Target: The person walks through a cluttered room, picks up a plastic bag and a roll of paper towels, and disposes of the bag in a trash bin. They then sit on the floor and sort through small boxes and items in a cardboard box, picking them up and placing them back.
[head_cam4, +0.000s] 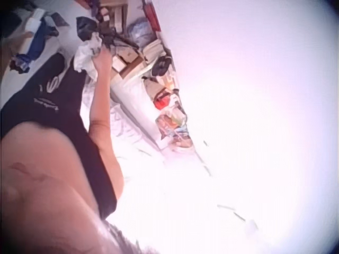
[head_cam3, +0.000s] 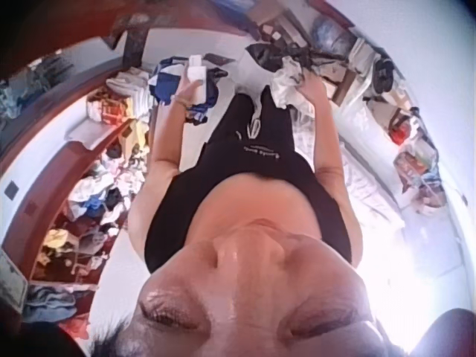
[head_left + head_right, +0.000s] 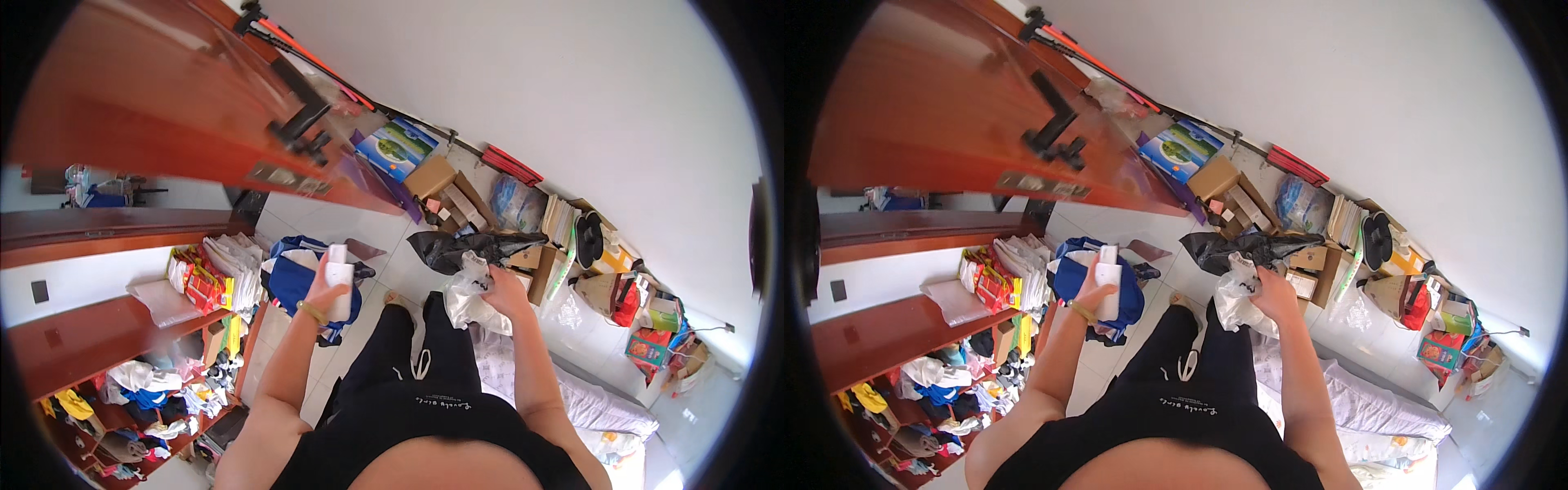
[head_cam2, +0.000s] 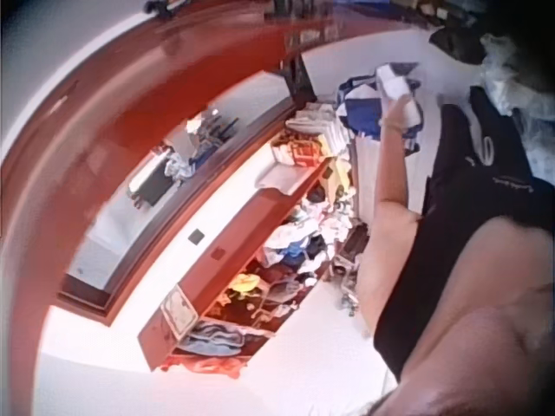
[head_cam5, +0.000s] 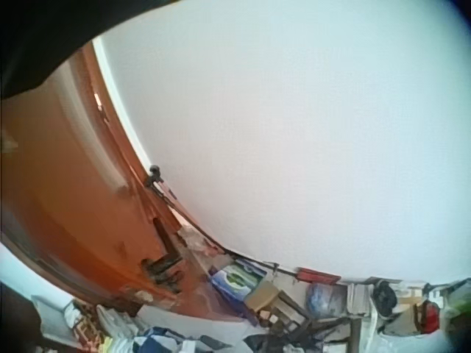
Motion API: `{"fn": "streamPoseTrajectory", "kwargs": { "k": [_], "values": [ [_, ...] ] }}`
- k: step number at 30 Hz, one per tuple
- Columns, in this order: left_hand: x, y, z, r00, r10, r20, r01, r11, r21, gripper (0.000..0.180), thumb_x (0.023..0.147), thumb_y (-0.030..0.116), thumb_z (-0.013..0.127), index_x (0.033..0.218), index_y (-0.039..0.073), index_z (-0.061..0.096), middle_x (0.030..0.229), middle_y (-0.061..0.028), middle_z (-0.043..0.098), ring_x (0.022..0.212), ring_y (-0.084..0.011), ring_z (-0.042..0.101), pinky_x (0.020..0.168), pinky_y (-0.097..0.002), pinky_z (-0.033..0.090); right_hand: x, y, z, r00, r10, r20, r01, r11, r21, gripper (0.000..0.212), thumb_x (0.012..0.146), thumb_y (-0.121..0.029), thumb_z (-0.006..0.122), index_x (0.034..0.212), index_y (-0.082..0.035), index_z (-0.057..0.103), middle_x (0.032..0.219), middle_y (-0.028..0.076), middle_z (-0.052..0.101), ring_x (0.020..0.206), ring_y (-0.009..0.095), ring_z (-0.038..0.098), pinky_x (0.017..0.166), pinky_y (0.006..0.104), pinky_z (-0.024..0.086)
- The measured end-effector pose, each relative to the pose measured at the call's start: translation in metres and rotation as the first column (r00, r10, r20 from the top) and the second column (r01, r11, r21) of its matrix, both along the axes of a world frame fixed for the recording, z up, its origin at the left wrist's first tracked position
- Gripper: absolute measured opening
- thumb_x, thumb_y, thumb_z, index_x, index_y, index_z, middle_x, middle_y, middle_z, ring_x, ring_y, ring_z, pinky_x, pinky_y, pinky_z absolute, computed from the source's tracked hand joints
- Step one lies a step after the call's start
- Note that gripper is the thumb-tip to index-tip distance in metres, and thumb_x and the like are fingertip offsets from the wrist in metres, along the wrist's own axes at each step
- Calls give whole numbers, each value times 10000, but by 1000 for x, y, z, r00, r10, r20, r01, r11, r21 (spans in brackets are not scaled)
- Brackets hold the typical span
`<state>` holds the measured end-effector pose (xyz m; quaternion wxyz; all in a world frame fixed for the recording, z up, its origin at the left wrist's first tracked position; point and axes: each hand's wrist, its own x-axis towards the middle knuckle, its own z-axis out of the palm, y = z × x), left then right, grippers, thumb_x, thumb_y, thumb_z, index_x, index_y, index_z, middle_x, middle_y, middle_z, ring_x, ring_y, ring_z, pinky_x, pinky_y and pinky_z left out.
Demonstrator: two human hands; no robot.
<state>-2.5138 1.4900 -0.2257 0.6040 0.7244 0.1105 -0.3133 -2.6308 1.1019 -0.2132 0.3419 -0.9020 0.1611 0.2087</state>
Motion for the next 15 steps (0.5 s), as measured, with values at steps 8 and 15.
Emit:
{"fn": "streamPoseTrajectory", "kwargs": {
  "k": [8, 15],
  "values": [
    [-42, 138, 25, 758, 589, -281, -647, 734, -205, 698, 674, 167, 643, 1302, 112, 345, 1099, -87, 536, 970, -248, 567, 752, -363, 502, 24, 69, 59, 985, 119, 125, -125, 991, 41, 490, 615, -175, 698, 1045, -6, 536, 1017, 211, 596, 964, 381, 555, 809, 417, 461],
    [-63, 181, 56, 583, 798, -152, -778, 493, -390, 634, 676, 370, 643, 1230, 136, 442, 1045, -96, 563, 916, -283, 587, 701, -408, 529, 73, 138, 79, 937, 133, 323, -270, 862, 428, 561, 623, -131, 717, 1143, -37, 529, 984, 189, 619, 935, 365, 580, 802, 381, 466]
  ]
}}
